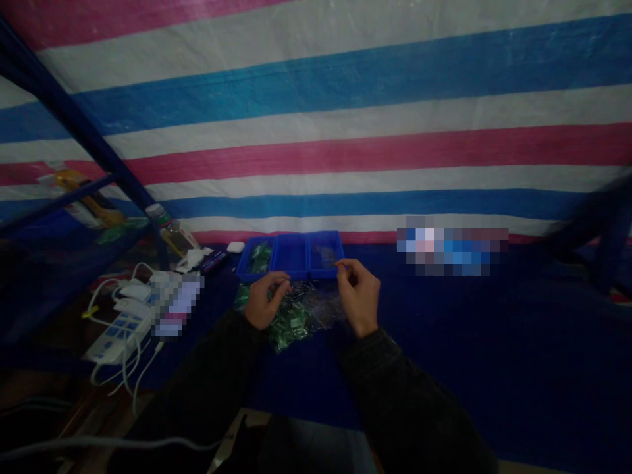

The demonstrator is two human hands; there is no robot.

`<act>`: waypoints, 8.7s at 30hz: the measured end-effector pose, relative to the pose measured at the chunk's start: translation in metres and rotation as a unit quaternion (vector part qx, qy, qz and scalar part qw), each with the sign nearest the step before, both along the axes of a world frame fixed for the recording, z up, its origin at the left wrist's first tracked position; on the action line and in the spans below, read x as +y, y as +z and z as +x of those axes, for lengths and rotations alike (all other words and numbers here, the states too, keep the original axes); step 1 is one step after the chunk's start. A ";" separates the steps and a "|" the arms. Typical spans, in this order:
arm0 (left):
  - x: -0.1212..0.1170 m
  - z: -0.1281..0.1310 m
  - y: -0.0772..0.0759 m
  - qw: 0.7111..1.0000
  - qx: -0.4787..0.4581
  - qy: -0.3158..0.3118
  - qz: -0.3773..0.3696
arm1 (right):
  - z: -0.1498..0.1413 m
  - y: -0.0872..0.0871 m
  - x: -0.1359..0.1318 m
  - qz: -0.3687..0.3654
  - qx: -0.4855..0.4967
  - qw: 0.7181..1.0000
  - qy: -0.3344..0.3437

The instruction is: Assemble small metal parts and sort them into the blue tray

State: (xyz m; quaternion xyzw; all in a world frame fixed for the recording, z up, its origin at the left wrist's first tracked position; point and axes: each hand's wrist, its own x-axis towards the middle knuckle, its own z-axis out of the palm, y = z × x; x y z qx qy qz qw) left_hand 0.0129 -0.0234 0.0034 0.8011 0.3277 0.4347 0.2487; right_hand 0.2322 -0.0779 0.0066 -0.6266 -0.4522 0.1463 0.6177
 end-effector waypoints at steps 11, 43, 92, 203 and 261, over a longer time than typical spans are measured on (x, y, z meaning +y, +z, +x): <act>0.001 -0.001 -0.002 1.000 0.005 -0.011 -0.002 | 0.012 -0.007 -0.003 -0.203 -0.371 0.901 0.098; 0.002 0.000 0.002 0.994 -0.001 -0.036 0.104 | -0.028 -0.004 -0.001 -0.072 0.151 0.947 0.274; 0.001 0.001 0.005 0.997 0.005 -0.026 0.070 | -0.033 -0.005 -0.001 -0.029 0.117 0.955 0.270; 0.004 0.000 0.005 0.992 -0.005 0.000 0.123 | -0.035 -0.006 0.001 -0.015 0.196 0.940 0.280; -0.002 0.001 -0.001 0.999 -0.018 0.025 0.008 | -0.039 -0.004 -0.004 -0.035 0.182 0.944 0.274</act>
